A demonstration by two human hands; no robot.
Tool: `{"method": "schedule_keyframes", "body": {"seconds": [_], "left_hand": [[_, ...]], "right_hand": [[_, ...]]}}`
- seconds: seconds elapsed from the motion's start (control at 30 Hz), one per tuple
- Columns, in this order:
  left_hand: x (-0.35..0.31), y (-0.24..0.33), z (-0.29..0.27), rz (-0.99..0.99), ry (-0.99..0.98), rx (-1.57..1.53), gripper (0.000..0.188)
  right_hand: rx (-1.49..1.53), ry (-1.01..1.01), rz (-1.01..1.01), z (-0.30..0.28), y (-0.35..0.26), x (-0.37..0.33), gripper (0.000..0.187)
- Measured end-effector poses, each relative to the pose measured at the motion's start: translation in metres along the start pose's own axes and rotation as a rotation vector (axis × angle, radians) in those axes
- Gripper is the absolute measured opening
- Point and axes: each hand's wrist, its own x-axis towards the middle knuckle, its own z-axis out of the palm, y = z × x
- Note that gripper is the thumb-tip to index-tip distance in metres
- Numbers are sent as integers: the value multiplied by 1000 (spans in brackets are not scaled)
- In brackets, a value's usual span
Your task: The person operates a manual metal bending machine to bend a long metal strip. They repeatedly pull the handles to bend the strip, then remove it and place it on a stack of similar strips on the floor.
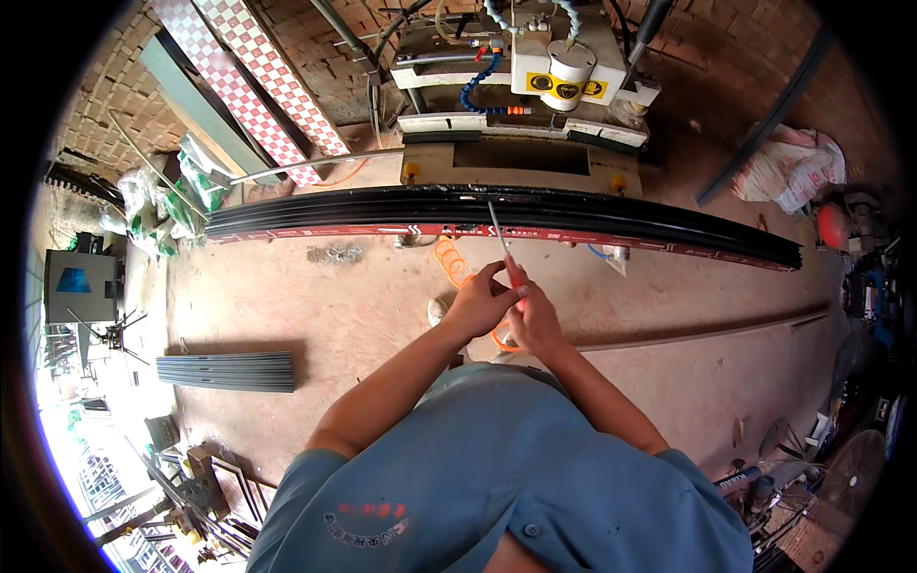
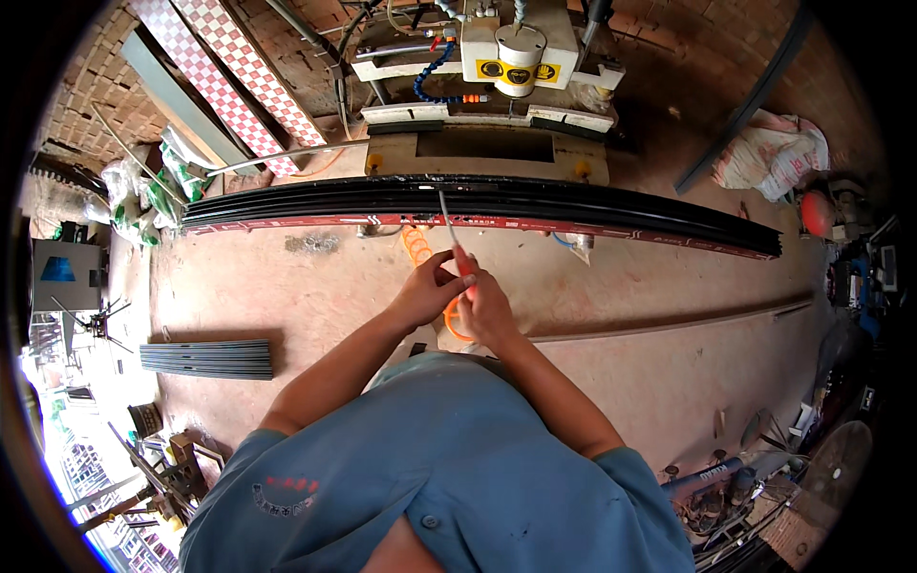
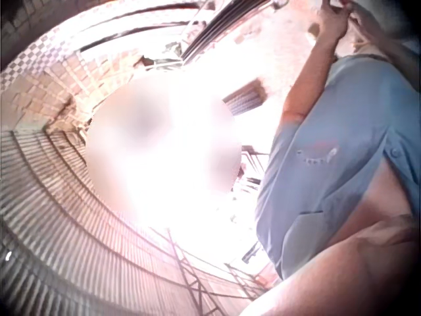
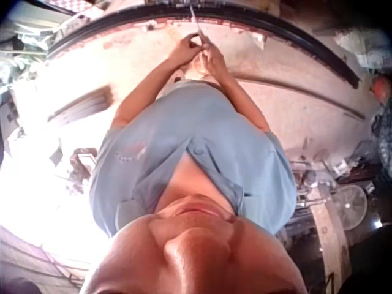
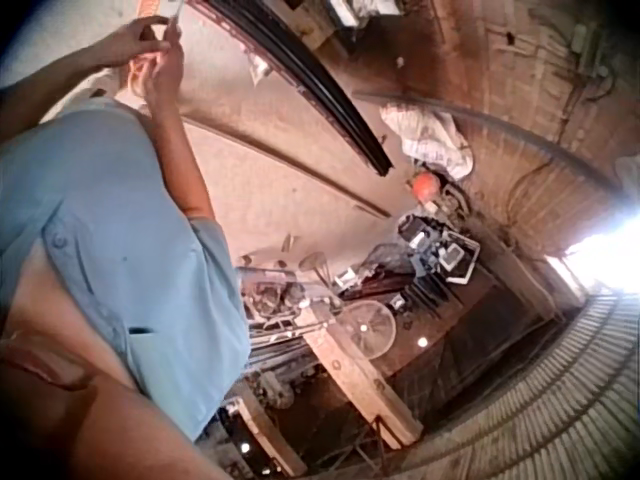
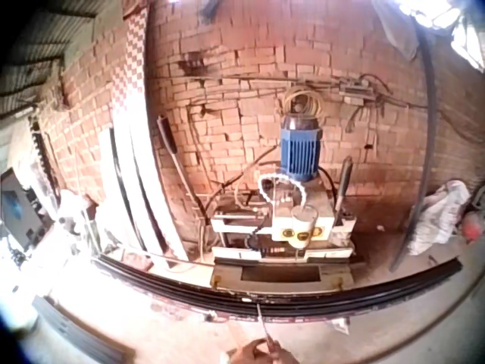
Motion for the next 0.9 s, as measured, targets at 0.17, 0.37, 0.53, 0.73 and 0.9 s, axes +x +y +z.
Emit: {"method": "schedule_keyframes", "body": {"seconds": [0.17, 0.37, 0.53, 0.73, 0.9], "left_hand": [[-30, -17, -33, 100, 46, 90, 49], [-70, -198, -75, -183, 153, 554, 57], [-129, -272, -72, -489, 88, 444, 57], [-165, -322, -67, -457, 247, 279, 53], [-184, -353, -68, -470, 321, 90, 48]], "right_hand": [[252, 60, 615, -36, 42, -22, 33], [503, 198, 611, -32, 20, 9, 27], [597, -21, 547, -27, 19, 30, 26], [658, -280, 555, 3, 23, 38, 24], [716, -305, 556, 14, 17, 42, 27]]}}
